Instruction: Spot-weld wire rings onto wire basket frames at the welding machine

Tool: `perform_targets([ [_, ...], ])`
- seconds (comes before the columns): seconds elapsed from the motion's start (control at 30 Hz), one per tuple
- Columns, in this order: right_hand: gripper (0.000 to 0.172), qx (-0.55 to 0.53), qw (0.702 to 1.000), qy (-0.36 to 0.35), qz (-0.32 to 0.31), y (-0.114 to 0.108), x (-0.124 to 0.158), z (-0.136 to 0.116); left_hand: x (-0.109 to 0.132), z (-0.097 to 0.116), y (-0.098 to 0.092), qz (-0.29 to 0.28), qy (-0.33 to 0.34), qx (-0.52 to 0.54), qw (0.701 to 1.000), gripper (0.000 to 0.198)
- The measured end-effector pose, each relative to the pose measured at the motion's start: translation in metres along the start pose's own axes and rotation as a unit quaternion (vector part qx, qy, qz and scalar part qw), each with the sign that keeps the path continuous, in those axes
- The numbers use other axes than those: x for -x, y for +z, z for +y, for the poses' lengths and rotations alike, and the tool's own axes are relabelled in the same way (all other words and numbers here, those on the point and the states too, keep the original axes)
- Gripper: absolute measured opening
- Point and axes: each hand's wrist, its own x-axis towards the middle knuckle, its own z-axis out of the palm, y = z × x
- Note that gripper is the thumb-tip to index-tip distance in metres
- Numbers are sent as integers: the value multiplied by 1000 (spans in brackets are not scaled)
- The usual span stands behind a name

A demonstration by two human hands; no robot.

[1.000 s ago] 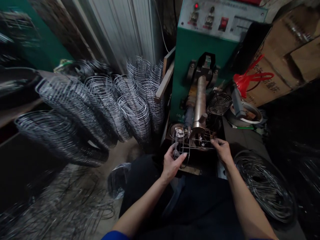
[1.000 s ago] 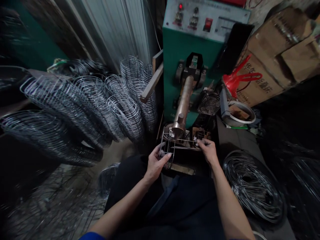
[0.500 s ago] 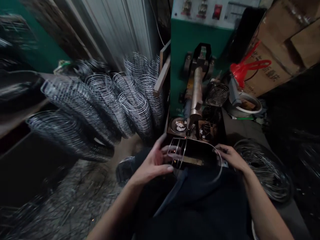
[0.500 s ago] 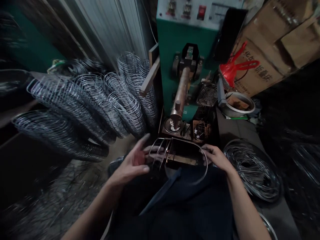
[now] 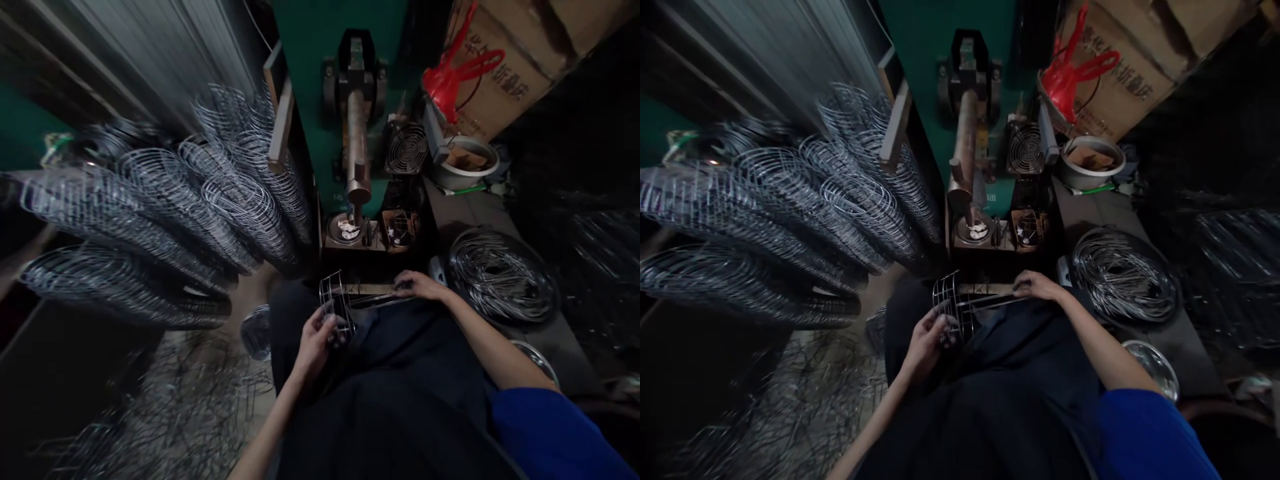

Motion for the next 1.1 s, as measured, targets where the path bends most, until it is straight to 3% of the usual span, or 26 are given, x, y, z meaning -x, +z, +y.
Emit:
perform_targets([
  [0.07, 35, 7, 997, -53, 51, -11, -3, -21, -12, 14, 10, 24, 29, 5, 999, 72],
  [0.2, 42, -59, 994, -62, 72, -30, -12, -57, -42, 41, 36, 45, 71, 11, 996, 78],
  [0.3, 49, -104, 986, -80, 107, -43, -25, -68, -57, 55, 53, 46, 95, 11, 994, 80],
  [0.5, 51, -128, 972, -118, 157, -57, -56, -72, -78, 67, 73, 35, 145, 18, 989, 84],
  [0.7, 55, -106, 977, -98, 153, -60, -78, -72, -93, 75, 81, 17, 165, -6, 986, 84],
  [1.1, 61, -98, 980, -81, 156, -72, -92, -70, -108, 79, 88, -7, 159, 13, 987, 86],
])
